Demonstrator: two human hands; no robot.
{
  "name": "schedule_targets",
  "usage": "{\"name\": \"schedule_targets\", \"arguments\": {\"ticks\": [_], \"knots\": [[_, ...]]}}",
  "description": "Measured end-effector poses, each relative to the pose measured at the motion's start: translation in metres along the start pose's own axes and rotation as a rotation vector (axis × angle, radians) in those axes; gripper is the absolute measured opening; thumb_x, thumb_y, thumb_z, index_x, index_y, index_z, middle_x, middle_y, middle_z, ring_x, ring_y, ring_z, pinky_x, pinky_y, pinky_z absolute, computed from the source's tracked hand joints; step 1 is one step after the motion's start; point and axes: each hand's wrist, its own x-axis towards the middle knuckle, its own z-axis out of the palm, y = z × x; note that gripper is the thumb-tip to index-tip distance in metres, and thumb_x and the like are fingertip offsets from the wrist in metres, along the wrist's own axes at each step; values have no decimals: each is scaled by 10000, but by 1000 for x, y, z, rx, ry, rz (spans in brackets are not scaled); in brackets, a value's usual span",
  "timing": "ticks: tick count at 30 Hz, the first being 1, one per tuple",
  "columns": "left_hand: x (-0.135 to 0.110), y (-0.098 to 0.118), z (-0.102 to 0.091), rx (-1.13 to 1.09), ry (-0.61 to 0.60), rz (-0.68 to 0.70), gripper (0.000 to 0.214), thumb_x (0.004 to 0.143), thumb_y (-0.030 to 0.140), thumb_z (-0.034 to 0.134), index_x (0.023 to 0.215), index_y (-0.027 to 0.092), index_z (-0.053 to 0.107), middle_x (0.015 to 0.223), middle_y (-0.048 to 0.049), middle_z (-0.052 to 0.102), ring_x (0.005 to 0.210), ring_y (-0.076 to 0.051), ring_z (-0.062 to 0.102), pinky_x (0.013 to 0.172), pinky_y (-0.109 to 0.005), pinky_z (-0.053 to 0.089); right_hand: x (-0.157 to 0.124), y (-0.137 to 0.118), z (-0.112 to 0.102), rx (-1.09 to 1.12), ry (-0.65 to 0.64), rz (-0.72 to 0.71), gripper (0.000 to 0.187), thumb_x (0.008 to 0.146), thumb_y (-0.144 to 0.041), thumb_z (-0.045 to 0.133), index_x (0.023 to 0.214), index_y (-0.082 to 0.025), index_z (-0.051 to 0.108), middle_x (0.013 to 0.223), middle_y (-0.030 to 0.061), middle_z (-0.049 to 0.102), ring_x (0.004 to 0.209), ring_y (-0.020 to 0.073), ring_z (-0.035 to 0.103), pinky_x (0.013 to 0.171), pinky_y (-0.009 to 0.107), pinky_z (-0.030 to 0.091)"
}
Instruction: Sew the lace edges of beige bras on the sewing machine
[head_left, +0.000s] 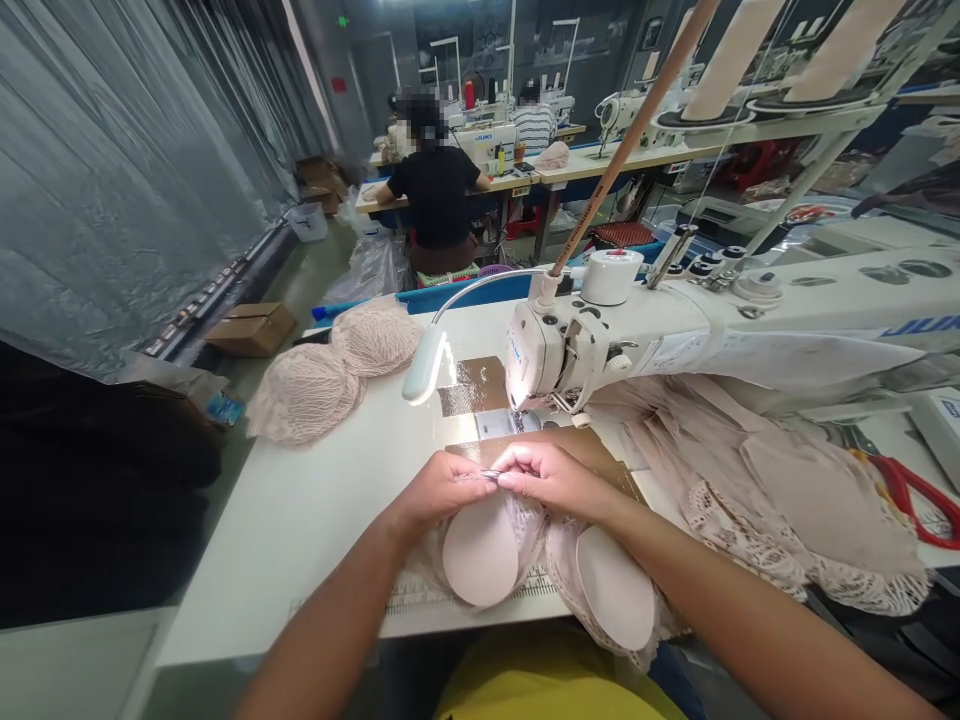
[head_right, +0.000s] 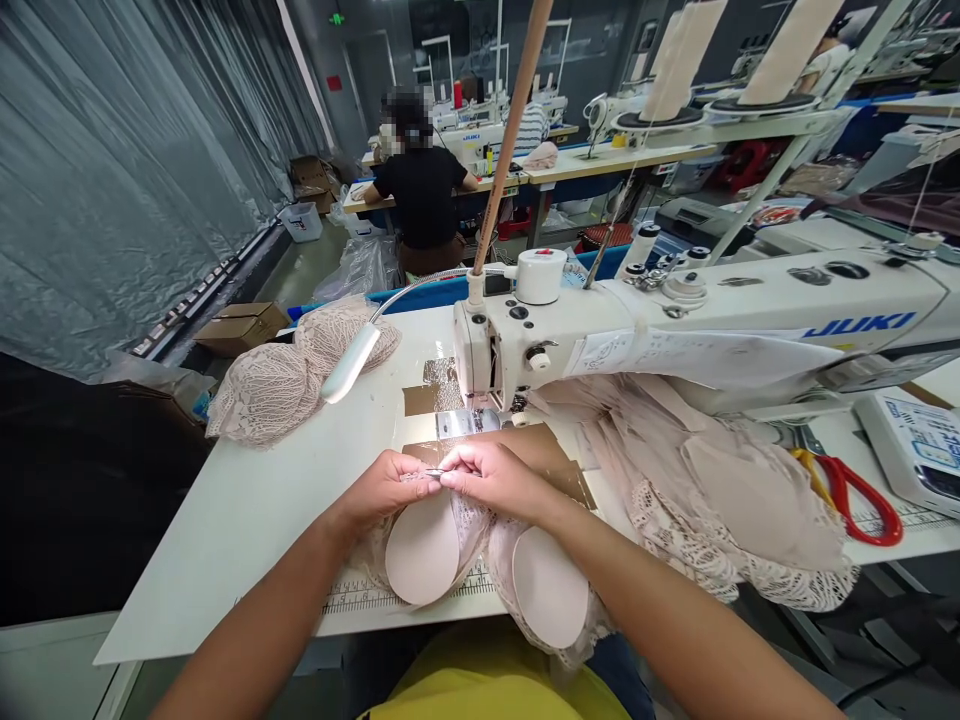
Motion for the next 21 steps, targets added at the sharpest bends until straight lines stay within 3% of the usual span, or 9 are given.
{"name": "schedule_targets", "arguments": {"ticks": [4,7,11,14,16,18,21], "knots": [[-1,1,-1,55,39,-4,309,729,413,716,791,110,724,613,2,542,563,-89,404,538,-223,306,5,0,2,50,40,27,229,851,-360,561,790,-153,636,810,37,621,747,161,568,670,267,439],[-2,1,-1,63,57,-11,294,727,408,713,798,123,723,669,-16,601,610,-113,474,576,-231,356,-6,-6,-12,-46,63,111,255,859,-399,531,815,-164,620,706,5,557,625,135,515,571,247,399],[-4,1,-5,146,126,-7,266,753,393,671,781,130,697,752,-35,629,701,-154,539,620,-245,398,-47,-10,-49,-360,41,279,395,834,-514,545,1104,-229,590,740,-6,551,635,150,523,563,241,373],[-4,3,-8,288,181,53,243,782,374,615,744,139,660,809,-37,624,764,-170,551,659,-251,406,-81,1,-65,-553,79,434,522,755,-563,615,1151,-226,577,851,33,605,759,209,576,602,255,398],[-4,6,-7,401,209,105,225,795,356,576,732,147,631,847,-35,613,807,-176,549,688,-251,403,-95,10,-61,-601,61,496,426,771,-533,600,1058,-218,602,829,34,619,760,220,580,600,262,393],[-6,10,-4,519,201,100,196,782,344,563,744,156,601,844,-26,596,785,-171,540,651,-240,392,-100,15,-50,-598,32,465,280,845,-473,508,876,-211,602,783,24,622,733,206,577,603,265,384],[-15,16,1,753,141,19,135,723,303,578,727,174,538,716,11,535,647,-147,491,533,-229,319,-92,13,-36,-599,48,372,313,900,-443,414,742,-202,537,731,21,604,697,195,565,612,275,391]]}}
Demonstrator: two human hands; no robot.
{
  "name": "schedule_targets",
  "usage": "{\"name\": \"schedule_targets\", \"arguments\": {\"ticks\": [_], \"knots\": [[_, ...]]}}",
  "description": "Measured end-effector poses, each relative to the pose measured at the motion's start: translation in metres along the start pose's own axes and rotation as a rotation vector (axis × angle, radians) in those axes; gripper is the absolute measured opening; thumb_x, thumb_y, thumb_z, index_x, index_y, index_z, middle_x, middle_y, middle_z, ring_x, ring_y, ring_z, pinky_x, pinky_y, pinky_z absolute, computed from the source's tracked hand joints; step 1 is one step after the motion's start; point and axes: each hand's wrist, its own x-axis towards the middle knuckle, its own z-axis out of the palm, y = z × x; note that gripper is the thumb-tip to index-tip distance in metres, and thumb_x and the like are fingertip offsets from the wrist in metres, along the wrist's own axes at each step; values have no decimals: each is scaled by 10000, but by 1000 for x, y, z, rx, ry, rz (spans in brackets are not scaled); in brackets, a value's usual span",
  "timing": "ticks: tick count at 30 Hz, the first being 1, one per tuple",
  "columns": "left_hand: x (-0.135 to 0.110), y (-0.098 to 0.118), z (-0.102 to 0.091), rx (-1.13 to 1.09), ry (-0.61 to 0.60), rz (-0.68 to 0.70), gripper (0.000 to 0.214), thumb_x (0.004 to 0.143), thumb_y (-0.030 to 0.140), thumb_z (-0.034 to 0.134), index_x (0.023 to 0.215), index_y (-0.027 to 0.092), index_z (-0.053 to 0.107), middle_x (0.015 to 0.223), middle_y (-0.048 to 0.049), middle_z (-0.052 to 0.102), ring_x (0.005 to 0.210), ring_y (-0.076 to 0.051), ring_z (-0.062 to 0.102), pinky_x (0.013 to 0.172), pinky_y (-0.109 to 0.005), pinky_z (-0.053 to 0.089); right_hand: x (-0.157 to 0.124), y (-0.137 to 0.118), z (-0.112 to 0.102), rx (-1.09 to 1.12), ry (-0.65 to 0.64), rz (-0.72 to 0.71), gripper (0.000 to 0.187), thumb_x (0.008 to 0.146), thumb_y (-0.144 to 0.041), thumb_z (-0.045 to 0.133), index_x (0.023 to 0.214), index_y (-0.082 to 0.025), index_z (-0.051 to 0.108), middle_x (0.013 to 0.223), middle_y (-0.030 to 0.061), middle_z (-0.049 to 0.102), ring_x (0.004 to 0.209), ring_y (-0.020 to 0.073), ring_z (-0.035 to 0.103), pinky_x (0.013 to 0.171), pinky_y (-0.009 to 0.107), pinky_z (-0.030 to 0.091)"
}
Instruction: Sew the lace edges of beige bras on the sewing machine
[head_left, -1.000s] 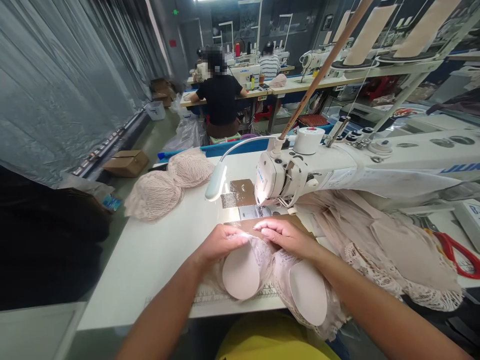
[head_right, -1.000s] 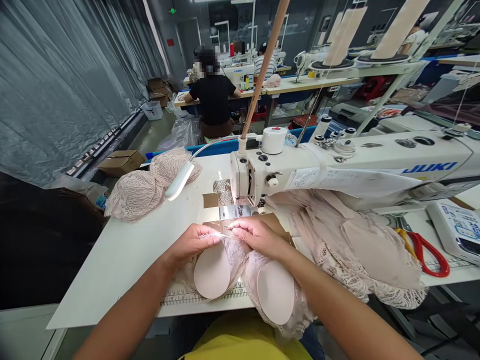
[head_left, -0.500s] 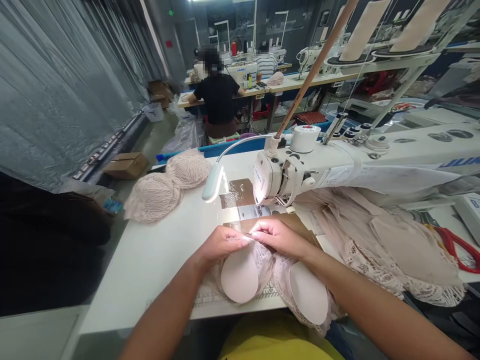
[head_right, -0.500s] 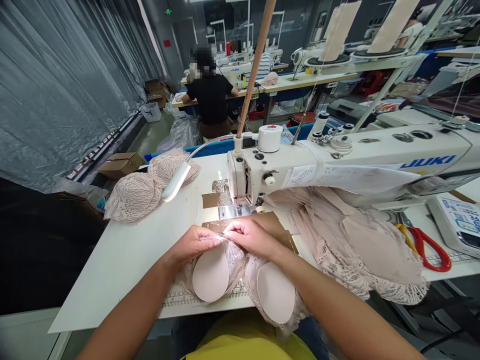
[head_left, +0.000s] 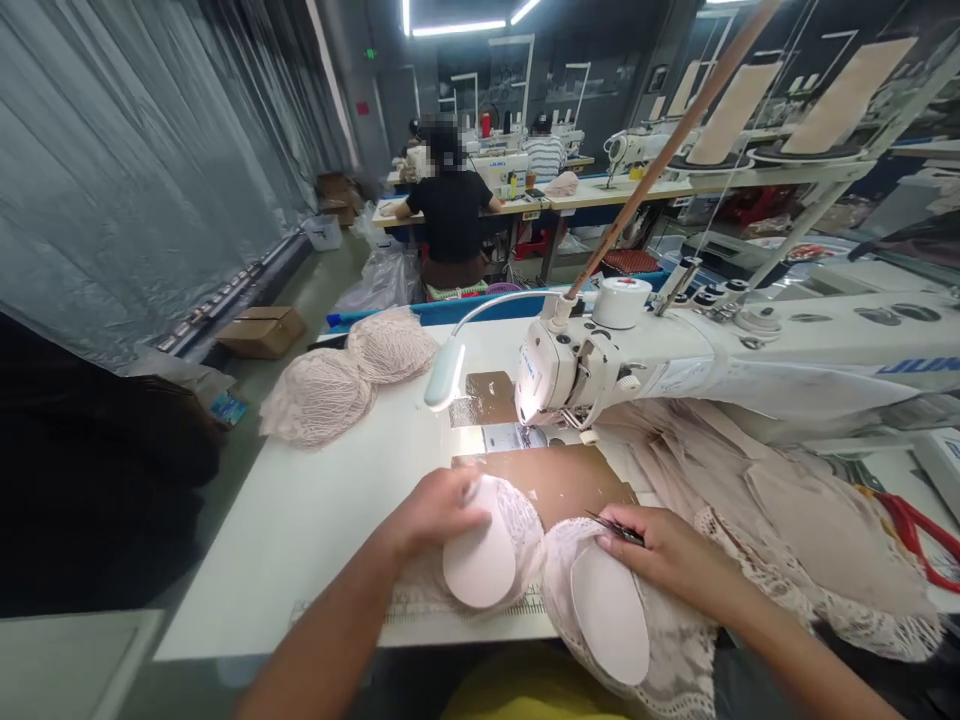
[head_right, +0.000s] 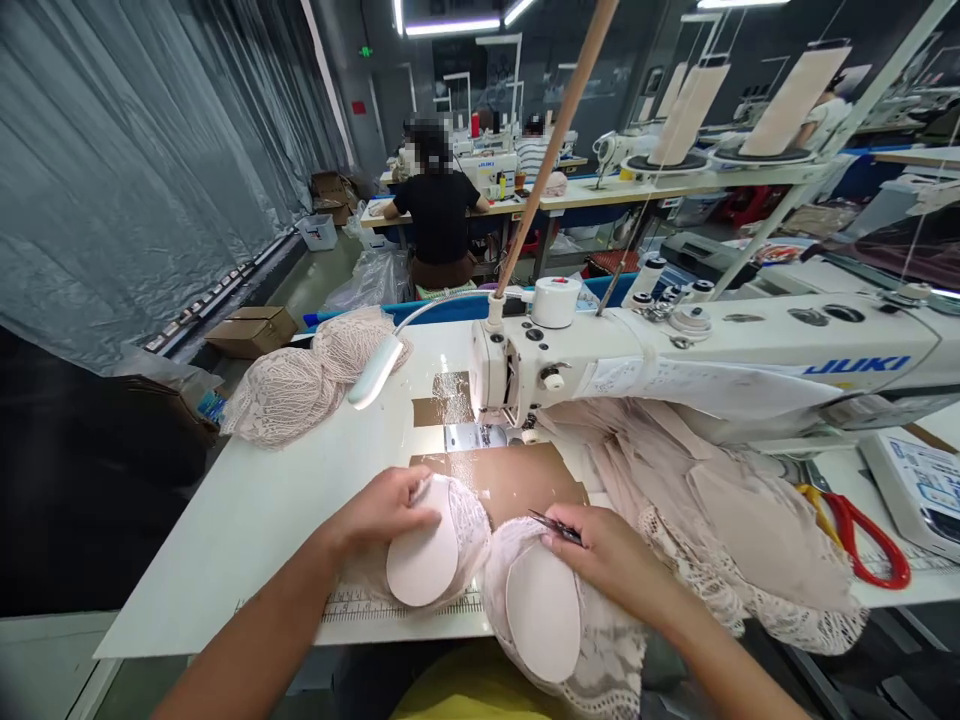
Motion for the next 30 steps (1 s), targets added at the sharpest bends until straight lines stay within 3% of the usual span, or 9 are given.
{"name": "schedule_targets", "arguments": {"ticks": [4,8,12,16,19,21,24,27,30], "knots": [[-22,2,-10,294,-60,28,93,674,160,511,612,181,445,618,20,496,580,-138,474,515,-243,262,15,-23,-5,17,147,-163,298,930,-425,370,833,-201,542,940,71,614,817,212,580,740,317,444],[-51,-14,-36,468,87,-46,132,747,127,444,631,181,475,718,-12,584,658,-163,552,563,-248,310,43,-59,2,126,91,-266,322,960,-401,300,945,-218,565,907,66,633,771,207,599,729,335,488],[-71,-34,-84,665,453,-91,187,852,157,381,838,195,563,842,-42,609,762,-194,587,625,-272,374,95,-111,18,267,130,-509,275,948,-364,342,1029,-236,572,1006,65,649,941,223,613,848,365,503],[-68,-47,-150,874,1022,25,183,883,255,400,968,179,543,982,-107,590,923,-255,556,744,-333,430,167,-166,15,345,483,-787,319,934,-283,349,1196,-207,514,1214,102,579,1173,223,516,1040,418,394],[-48,-62,-186,913,1226,165,187,860,264,429,981,151,517,1171,-171,533,1113,-291,488,931,-412,396,219,-194,5,326,606,-841,361,917,-223,331,1234,-173,495,1353,131,462,1286,209,406,1097,410,320],[-31,-78,-191,908,1128,106,209,832,213,445,1015,138,511,1298,-190,467,1249,-298,397,1024,-445,329,243,-201,5,240,532,-778,415,893,-167,327,1284,-146,465,1422,148,386,1340,224,329,1110,440,283],[-7,-105,-176,884,831,-66,306,800,219,501,1098,154,518,1340,-167,469,1291,-302,375,1051,-484,299,250,-188,14,153,403,-710,440,831,-97,367,1239,-140,525,1336,160,494,1271,265,427,1051,467,351],[3,-120,-155,862,720,-73,521,793,390,550,1247,150,458,1377,-178,446,1305,-338,362,1040,-520,308,213,-154,23,96,293,-682,386,792,-86,421,1121,-156,609,1116,119,647,1045,241,596,898,374,478],[1,-121,-149,900,699,-58,638,795,504,525,1304,137,406,1409,-186,411,1322,-350,336,1057,-512,297,149,-115,21,33,197,-644,301,764,-89,469,983,-174,656,950,67,691,879,204,632,799,300,491]]}}
